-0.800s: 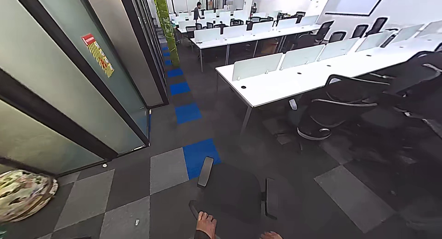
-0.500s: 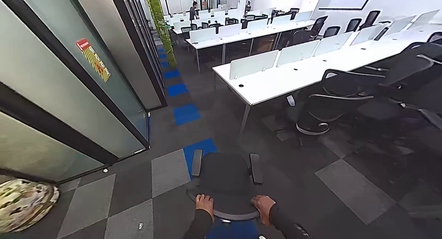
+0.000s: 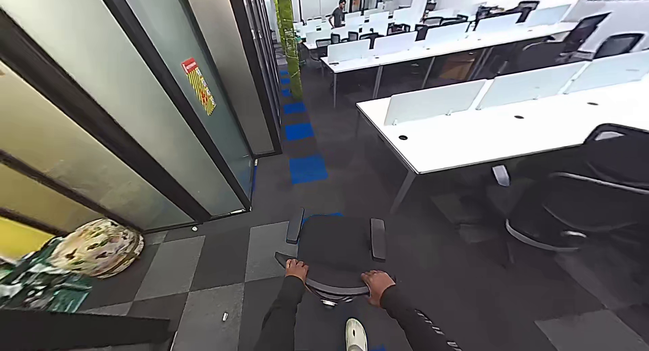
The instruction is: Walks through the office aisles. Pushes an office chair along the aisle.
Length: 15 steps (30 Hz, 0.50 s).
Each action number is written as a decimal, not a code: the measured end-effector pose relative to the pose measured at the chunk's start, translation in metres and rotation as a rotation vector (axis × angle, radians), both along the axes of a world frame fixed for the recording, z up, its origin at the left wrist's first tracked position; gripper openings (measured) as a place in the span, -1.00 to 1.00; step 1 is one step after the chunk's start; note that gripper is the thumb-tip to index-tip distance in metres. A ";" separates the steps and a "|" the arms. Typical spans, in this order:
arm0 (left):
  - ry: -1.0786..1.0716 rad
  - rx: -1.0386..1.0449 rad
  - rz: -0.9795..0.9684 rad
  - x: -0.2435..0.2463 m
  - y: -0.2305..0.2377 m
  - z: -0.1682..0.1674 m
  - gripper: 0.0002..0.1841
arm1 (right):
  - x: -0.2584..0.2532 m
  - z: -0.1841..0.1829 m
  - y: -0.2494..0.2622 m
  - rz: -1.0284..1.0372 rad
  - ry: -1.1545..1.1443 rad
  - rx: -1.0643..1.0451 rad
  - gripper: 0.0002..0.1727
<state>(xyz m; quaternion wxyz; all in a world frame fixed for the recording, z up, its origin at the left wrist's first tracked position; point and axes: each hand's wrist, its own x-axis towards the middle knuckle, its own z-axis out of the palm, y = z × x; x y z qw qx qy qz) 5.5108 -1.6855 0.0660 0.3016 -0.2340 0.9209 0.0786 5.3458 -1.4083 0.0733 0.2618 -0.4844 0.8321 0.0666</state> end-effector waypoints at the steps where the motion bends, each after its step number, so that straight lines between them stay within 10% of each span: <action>1: 0.001 0.004 0.019 -0.005 -0.009 -0.002 -0.38 | -0.007 0.000 -0.009 0.013 -0.002 -0.008 -0.21; 15: 0.031 0.013 0.122 -0.037 -0.069 -0.001 -0.39 | -0.074 -0.007 -0.085 0.128 -0.081 -0.003 -0.22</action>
